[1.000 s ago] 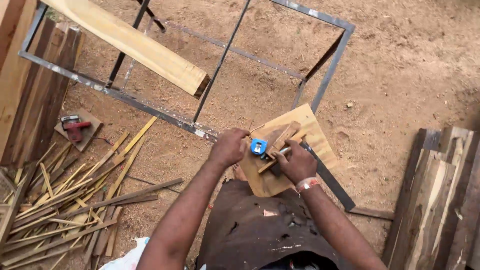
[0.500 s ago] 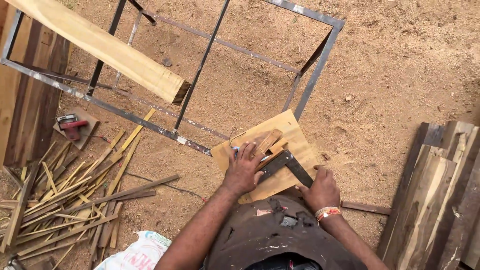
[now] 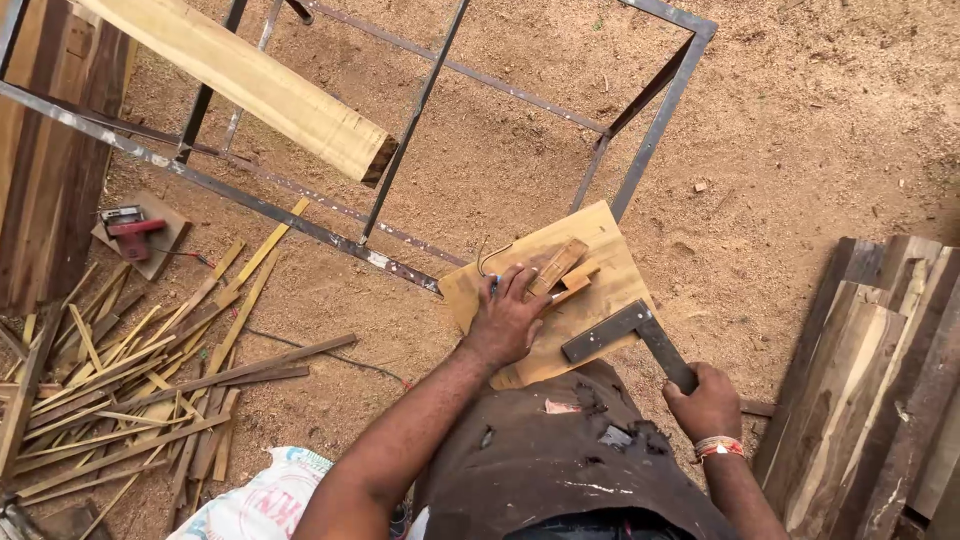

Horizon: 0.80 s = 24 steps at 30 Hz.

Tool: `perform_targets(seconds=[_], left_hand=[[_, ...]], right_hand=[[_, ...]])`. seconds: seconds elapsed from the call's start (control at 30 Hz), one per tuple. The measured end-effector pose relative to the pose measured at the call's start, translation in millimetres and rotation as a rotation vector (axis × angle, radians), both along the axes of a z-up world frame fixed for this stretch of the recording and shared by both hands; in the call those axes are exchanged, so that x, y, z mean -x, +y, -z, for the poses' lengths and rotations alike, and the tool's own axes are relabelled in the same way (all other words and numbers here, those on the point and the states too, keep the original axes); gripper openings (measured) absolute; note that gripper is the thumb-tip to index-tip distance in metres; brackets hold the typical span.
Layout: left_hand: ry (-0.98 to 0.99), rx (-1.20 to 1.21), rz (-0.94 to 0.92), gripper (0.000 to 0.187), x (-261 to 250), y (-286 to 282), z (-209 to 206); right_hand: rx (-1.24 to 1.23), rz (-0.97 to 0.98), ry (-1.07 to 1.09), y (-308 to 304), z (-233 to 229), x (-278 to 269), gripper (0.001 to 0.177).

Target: Measuring and marking a wood plank with a tape measure, square, and pencil.

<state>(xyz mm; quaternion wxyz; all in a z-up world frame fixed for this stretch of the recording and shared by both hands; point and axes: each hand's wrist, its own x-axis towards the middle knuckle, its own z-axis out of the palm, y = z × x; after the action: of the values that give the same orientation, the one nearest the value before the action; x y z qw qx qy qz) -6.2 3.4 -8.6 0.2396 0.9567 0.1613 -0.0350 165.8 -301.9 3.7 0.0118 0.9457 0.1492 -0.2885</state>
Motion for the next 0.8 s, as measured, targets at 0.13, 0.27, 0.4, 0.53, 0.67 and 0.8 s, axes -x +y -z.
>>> perform_targets(seconds=[0.13, 0.27, 0.4, 0.53, 0.67, 0.8], left_hand=[[-0.067, 0.004, 0.014, 0.042, -1, -4, 10], [-0.051, -0.024, 0.125, 0.031, -3, -14, 4], [-0.056, -0.113, 0.145, 0.031, 0, -19, 11], [-0.132, -0.011, 0.101, 0.030, 5, -15, 20], [-0.116, -0.042, 0.051, 0.043, 9, 5, 1], [-0.076, 0.097, -0.124, 0.050, 17, 27, -11]], right_hand=[[-0.086, 0.072, -0.014, -10, 15, 0, 0.049], [-0.051, 0.098, 0.004, -3, 15, 3, 0.047], [-0.047, 0.175, 0.034, 2, 12, 7, 0.045], [-0.077, 0.233, 0.063, 5, 11, 9, 0.044], [-0.106, 0.245, 0.077, 17, 11, 6, 0.045], [-0.153, 0.132, 0.018, 33, 13, 1, 0.052]])
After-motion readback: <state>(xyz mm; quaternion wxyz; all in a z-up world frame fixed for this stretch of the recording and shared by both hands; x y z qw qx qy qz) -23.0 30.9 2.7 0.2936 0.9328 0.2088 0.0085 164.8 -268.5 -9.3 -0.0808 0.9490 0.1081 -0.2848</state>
